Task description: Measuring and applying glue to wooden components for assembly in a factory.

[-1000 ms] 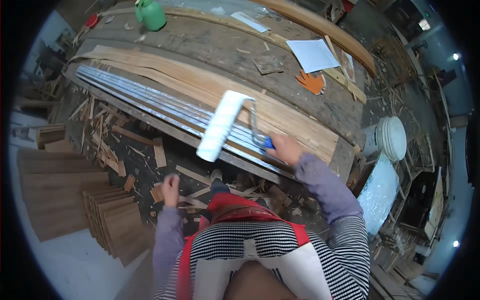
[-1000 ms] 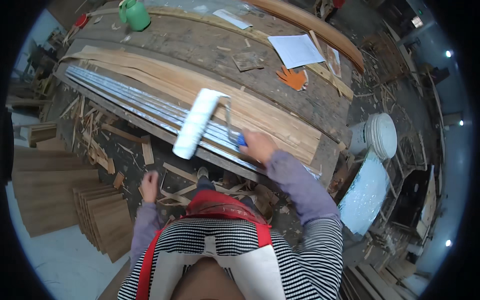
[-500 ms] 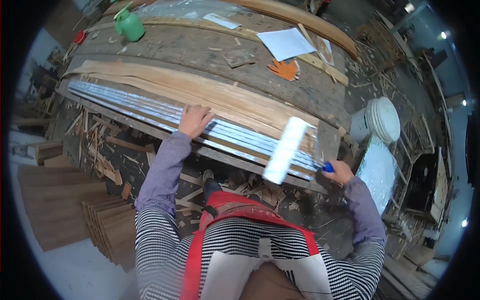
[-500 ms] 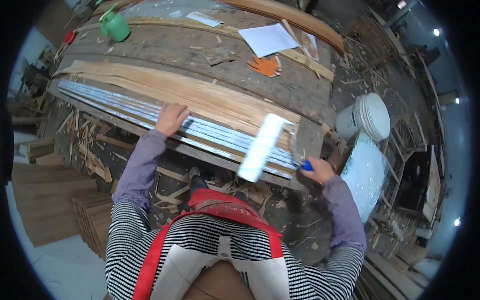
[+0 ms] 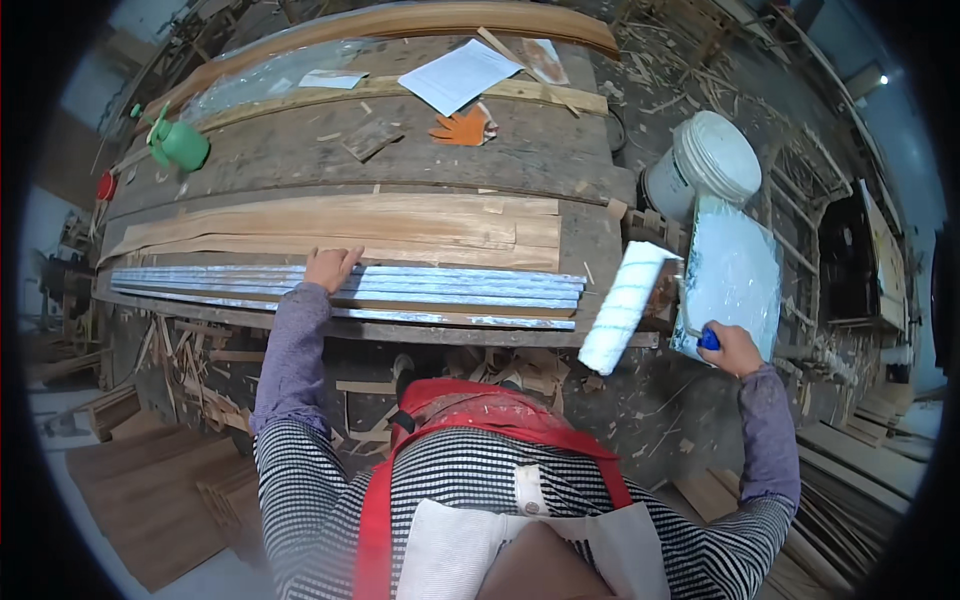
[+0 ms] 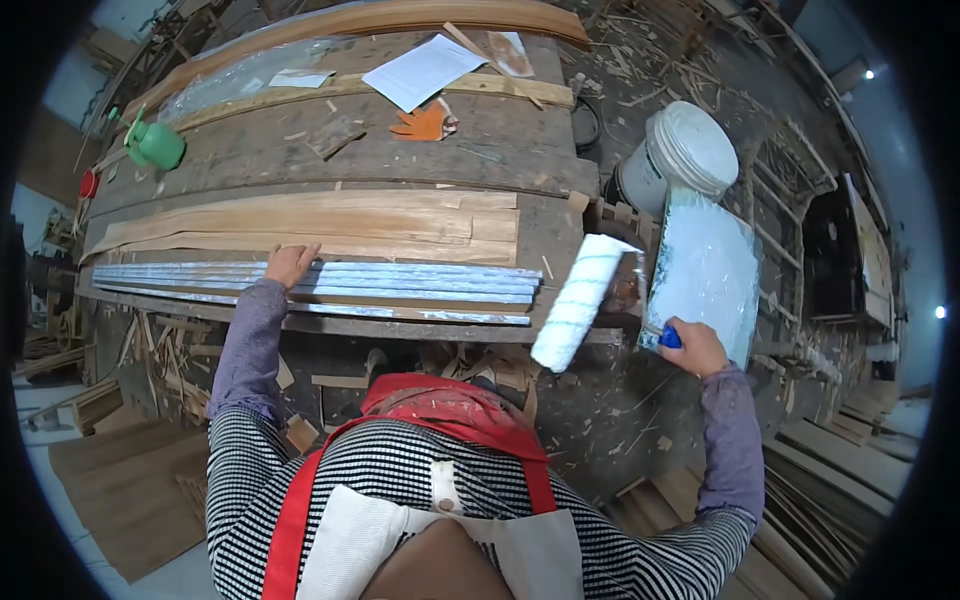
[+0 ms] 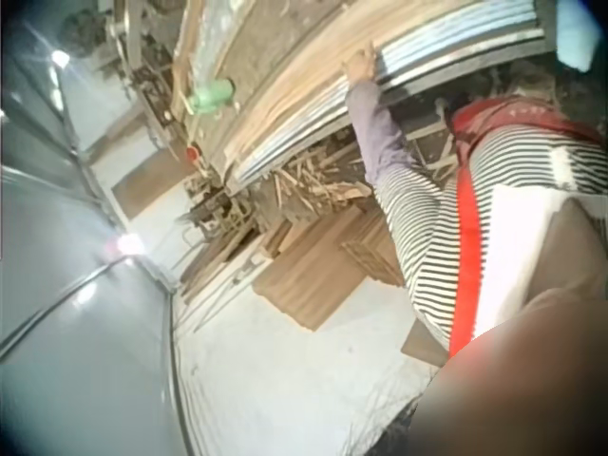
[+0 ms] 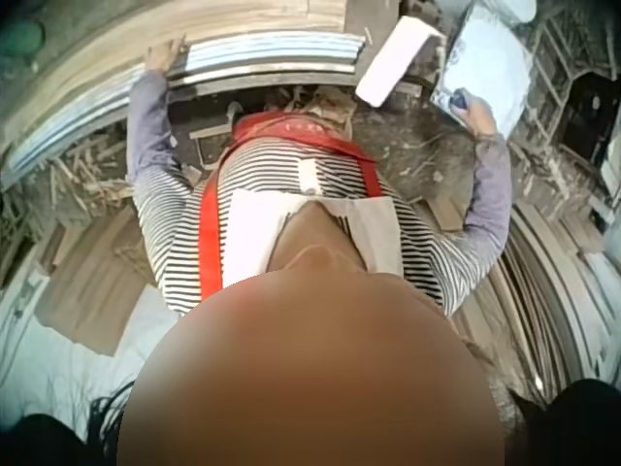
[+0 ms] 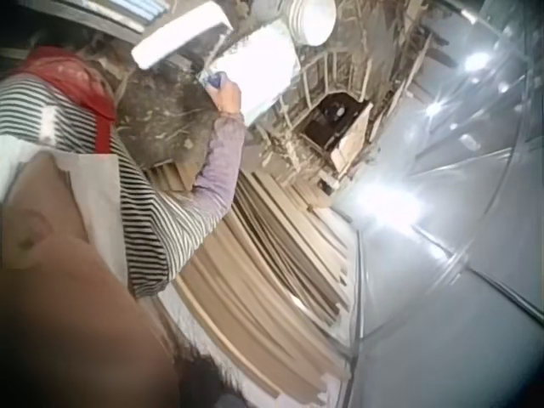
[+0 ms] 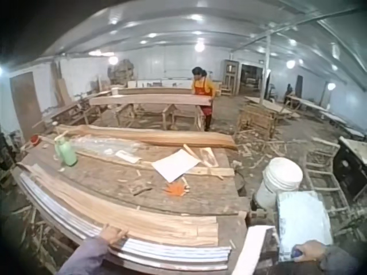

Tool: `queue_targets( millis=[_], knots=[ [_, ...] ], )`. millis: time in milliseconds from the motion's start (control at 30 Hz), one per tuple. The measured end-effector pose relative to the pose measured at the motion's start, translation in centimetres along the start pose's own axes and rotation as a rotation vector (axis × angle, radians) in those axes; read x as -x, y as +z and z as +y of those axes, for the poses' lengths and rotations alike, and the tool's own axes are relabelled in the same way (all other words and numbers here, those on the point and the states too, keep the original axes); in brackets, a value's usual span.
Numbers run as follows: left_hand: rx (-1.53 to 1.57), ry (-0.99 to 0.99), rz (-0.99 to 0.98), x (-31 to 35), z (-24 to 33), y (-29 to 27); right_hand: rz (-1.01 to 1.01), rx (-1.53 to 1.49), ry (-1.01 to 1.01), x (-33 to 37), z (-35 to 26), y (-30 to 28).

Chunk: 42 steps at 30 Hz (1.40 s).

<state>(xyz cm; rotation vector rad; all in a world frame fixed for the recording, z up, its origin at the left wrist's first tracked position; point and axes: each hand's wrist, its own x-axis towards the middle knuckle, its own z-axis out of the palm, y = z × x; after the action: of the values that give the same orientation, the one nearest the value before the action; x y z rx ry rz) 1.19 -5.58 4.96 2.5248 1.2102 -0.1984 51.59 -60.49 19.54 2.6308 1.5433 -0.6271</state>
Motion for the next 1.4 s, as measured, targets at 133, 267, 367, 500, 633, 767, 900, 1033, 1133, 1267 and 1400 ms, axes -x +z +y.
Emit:
queue_targets(
  millis=[133,267,367,500,633,767,900,1033,1133,1267,1400],
  knots=[
    [0.023,0.113,0.061,0.1,-2.9,-0.6,-0.130,0.085,-0.166,-7.6,-8.4,-0.1],
    [0.049,0.204,0.148,0.2,-9.9,-1.3,-0.225,0.129,-0.314,-14.7,-23.2,-0.8],
    [0.088,0.219,0.207,0.4,-16.3,-2.5,-0.243,0.106,-0.532,-20.7,-35.1,0.5],
    [0.194,0.184,0.229,0.6,-22.7,-4.2,-0.308,0.134,-0.500,-24.5,-42.7,4.0],
    [0.212,0.216,0.137,0.7,-24.6,-4.9,-0.237,0.130,-0.428,-21.4,-37.5,3.2],
    [0.206,0.250,0.121,0.9,-24.3,-4.7,-0.289,0.296,-0.008,-13.1,-26.9,-2.4],
    [0.215,0.193,0.174,1.6,-23.8,-4.4,-0.297,0.459,0.090,-7.7,-21.1,-4.9],
    [0.154,0.161,0.166,1.5,-23.6,-4.5,-0.228,0.430,-0.003,-10.2,-26.8,-3.3],
    [0.127,0.131,0.124,1.1,-23.5,-4.2,-0.184,0.329,-0.250,-15.6,-36.4,-0.5],
    [0.102,0.124,0.144,1.1,-23.7,-4.1,-0.132,0.098,-0.532,-21.1,-46.7,5.8],
    [0.019,0.182,0.222,2.0,-25.6,-5.0,-0.115,0.026,-0.534,-21.1,-44.7,6.6]
  ],
)
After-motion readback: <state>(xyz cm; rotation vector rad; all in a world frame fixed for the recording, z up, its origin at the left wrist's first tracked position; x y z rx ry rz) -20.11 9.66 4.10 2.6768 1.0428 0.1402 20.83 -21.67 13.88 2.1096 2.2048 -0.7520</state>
